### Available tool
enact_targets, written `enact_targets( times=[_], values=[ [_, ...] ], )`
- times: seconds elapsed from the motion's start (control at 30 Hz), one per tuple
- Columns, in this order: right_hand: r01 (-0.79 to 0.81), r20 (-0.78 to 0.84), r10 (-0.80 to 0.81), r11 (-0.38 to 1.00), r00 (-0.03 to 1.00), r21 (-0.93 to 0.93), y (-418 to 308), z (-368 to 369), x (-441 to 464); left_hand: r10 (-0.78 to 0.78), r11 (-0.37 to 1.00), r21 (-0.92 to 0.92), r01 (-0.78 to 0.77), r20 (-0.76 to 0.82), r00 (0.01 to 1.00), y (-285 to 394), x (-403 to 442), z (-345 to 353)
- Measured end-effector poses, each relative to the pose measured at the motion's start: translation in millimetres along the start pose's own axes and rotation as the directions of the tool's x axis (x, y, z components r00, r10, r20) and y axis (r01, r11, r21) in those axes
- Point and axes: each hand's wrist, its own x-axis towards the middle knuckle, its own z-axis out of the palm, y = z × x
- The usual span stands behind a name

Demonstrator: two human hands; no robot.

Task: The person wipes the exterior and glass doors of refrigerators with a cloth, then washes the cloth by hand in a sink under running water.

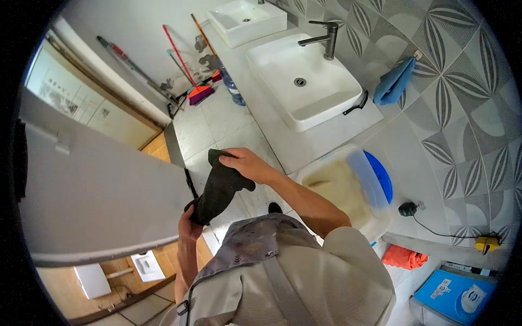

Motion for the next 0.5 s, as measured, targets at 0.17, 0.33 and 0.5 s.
enact_targets(
  times=[0.17,0.33,0.5],
  values=[
    [0.017,-0.155,-0.012,0.999,0.988,0.029,-27,-25,25,-0.1,0.993,0.061,0.096,0.058,0.993,44,83,63],
    [0.127,-0.34,-0.099,0.99,0.935,0.06,-34,-55,59,-0.211,0.97,0.17,0.174,0.237,0.948,97,170,132],
    [0.281,-0.61,-0.165,0.955,0.775,0.099,-51,-65,92,-0.316,0.933,0.267,0.243,0.283,0.905,149,252,178]
  ],
)
